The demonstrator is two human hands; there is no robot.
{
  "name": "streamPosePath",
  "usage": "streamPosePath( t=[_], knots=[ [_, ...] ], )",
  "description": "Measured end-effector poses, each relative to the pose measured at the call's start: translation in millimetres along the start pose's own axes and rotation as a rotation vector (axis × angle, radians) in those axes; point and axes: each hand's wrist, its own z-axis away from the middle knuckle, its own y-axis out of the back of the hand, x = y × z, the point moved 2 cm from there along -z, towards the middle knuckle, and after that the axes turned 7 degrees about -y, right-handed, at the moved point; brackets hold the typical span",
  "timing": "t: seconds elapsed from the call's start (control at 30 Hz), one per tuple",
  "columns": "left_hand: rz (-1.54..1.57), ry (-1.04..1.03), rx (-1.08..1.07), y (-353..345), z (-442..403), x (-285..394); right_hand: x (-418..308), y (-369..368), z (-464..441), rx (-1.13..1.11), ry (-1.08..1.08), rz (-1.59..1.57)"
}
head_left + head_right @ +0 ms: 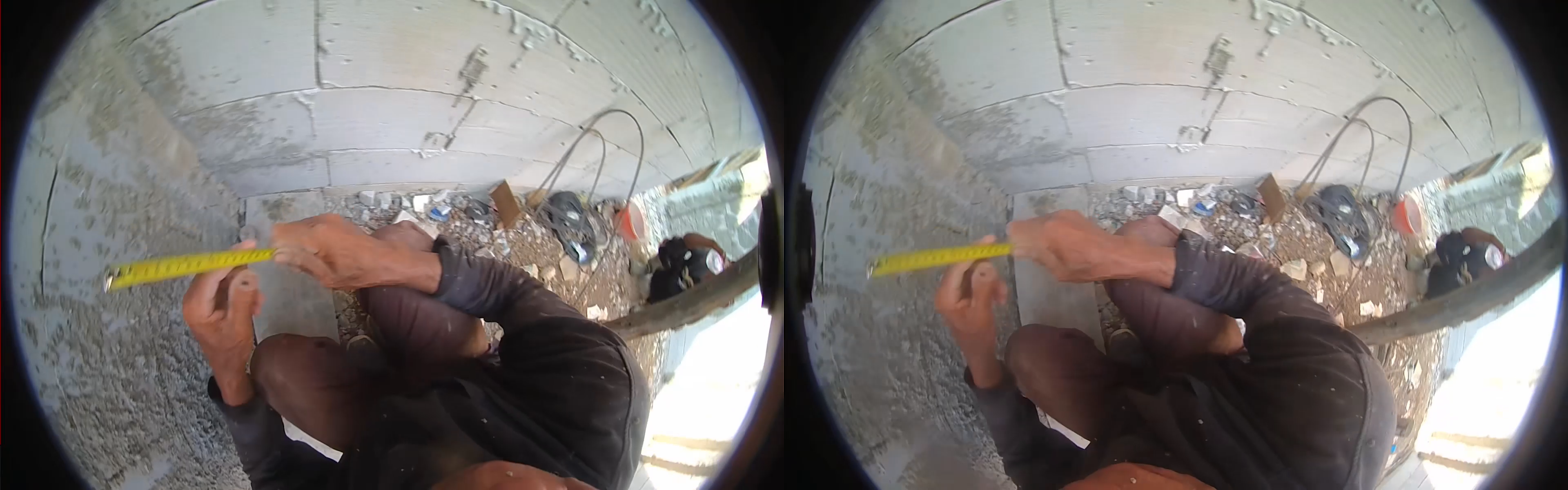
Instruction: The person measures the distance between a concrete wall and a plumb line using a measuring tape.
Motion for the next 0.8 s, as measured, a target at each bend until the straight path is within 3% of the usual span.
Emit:
streamPosePath(
  t=[0.07, 0.13, 0.17, 0.23, 0.33, 0.43, 0.47, 0.5, 0.53, 0.57, 0.63, 0.7, 0.77, 0.8],
  knots=[
    [-0.017, 0.054, 0.140, 1, 11, 8, -6, 3, 6, 0.031, 0.081, 0.041],
    [0.042, 0.041, 0.221, -4, 15, 14, -19, 10, 8, -0.219, -0.026, -0.093],
    [0.080, 0.045, 0.372, -5, 17, 21, -23, 16, 10, -0.203, -0.029, -0.079],
    [0.138, 0.067, 0.616, -2, 14, 41, -30, 22, 16, -0.372, -0.114, -0.191],
    [0.003, 0.025, 0.628, -3, 12, 66, -26, 15, 26, -0.247, -0.013, -0.109],
    [-0.019, -0.011, 0.503, 0, 9, 76, -21, 29, 24, -0.129, -0.012, -0.014],
    [-0.117, -0.103, 0.573, 4, 12, 81, -31, 34, 28, -0.061, -0.309, -0.158],
    [-0.218, -0.194, 0.631, 12, 18, 84, -26, 40, 29, 0.067, -0.333, -0.254],
    [-0.297, -0.163, 0.706, 27, 30, 84, -28, 50, 27, 0.190, -0.339, -0.146],
    [-0.463, -0.274, 0.903, 41, 46, 87, -25, 59, 26, 0.268, -0.388, -0.184],
    [-0.746, -0.456, 1.203, 67, 88, 102, -19, 80, 24, 0.256, -0.451, -0.122],
    [-1.023, -0.621, 1.367, 97, 135, 120, -7, 97, 22, 0.227, -0.460, -0.081],
    [-1.412, -0.772, 1.333, 128, 185, 142, 12, 108, 19, 0.079, -0.504, 0.177],
    [-1.441, -0.789, 1.309, 130, 202, 151, 17, 107, 16, 0.068, -0.500, 0.181]
  ],
)
